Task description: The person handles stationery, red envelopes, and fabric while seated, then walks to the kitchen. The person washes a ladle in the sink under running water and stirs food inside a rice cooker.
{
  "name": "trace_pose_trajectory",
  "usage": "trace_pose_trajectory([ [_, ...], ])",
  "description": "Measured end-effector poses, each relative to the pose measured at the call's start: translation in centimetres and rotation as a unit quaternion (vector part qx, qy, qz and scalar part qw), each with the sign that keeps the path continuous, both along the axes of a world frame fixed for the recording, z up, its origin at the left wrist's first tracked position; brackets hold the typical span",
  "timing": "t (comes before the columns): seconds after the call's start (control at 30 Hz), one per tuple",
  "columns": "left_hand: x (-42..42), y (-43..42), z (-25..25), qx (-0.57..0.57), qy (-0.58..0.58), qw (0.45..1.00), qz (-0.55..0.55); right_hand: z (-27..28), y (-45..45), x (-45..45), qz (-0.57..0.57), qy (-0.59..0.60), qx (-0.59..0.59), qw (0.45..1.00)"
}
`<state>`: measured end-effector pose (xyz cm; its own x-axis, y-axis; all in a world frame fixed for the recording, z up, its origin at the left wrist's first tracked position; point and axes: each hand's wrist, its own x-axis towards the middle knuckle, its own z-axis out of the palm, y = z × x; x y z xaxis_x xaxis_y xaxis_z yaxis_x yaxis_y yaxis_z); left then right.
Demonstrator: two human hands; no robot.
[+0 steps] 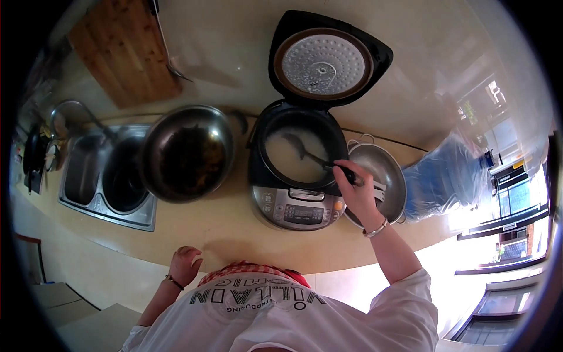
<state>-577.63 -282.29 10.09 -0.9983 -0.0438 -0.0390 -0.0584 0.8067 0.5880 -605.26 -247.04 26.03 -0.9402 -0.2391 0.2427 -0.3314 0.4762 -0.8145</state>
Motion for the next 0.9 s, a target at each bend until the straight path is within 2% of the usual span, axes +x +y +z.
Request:
trace_pose_trajectory([
  [0.03, 0.1, 0.0, 0.0, -0.001, 0.000, 1.000, 0.001, -0.1, -0.4, 0.0, 0.001, 0.000, -0.001, 1.000],
  [0.1, 0.2, 0.0, 0.0, -0.001, -0.005, 1.000, 0.003, 0.0, -1.1, -0.1, -0.084, -0.193, -0.138, 0.968],
  [0.13, 0.3, 0.0, 0.1, -0.001, -0.005, 1.000, 0.002, 0.2, -1.0, -0.1, -0.085, -0.193, -0.139, 0.968],
  [0.2, 0.4, 0.1, 0.2, -0.005, -0.006, 1.000, 0.007, 0.7, -0.2, -0.2, -0.142, -0.263, -0.203, 0.932],
  [0.23, 0.4, 0.1, 0.1, -0.005, -0.007, 1.000, 0.007, 0.6, 0.2, -0.3, -0.142, -0.264, -0.203, 0.932],
  [0.3, 0.4, 0.0, -0.1, 0.000, -0.005, 1.000, 0.001, 0.3, 1.1, -0.2, -0.177, -0.280, -0.302, 0.894],
  [0.53, 0.1, -0.1, -0.8, 0.001, -0.011, 1.000, -0.009, 2.6, 2.9, 1.6, -0.180, -0.234, -0.305, 0.906],
  [0.63, -0.2, -0.1, -0.5, 0.001, -0.011, 1.000, -0.014, 3.2, 3.1, 2.1, -0.150, -0.170, -0.267, 0.937],
  [0.7, -0.3, 0.0, -0.1, -0.005, -0.005, 1.000, -0.020, 3.4, 2.9, 2.3, -0.105, -0.110, -0.177, 0.972],
  [0.73, -0.3, 0.0, -0.1, -0.005, -0.005, 1.000, -0.020, 3.1, 3.0, 2.1, -0.105, -0.110, -0.177, 0.972],
  [0.77, -0.3, 0.0, -0.2, -0.005, -0.003, 1.000, -0.020, 2.4, 3.0, 1.6, -0.033, 0.017, -0.068, 0.997],
  [0.8, -0.3, 0.0, -0.3, -0.004, -0.002, 1.000, -0.020, 2.1, 2.9, 1.2, 0.040, 0.143, 0.043, 0.988],
  [0.83, -0.3, 0.0, -0.3, -0.004, -0.002, 1.000, -0.020, 2.9, 2.5, 1.2, 0.082, 0.158, 0.116, 0.977],
  [0.87, -0.2, 0.1, -0.3, -0.005, -0.001, 1.000, -0.020, 3.1, 2.1, 0.9, 0.082, 0.158, 0.116, 0.977],
  [0.9, -0.2, 0.1, -0.3, -0.006, -0.001, 1.000, -0.021, 3.2, 1.7, 0.6, 0.139, 0.202, 0.195, 0.949],
])
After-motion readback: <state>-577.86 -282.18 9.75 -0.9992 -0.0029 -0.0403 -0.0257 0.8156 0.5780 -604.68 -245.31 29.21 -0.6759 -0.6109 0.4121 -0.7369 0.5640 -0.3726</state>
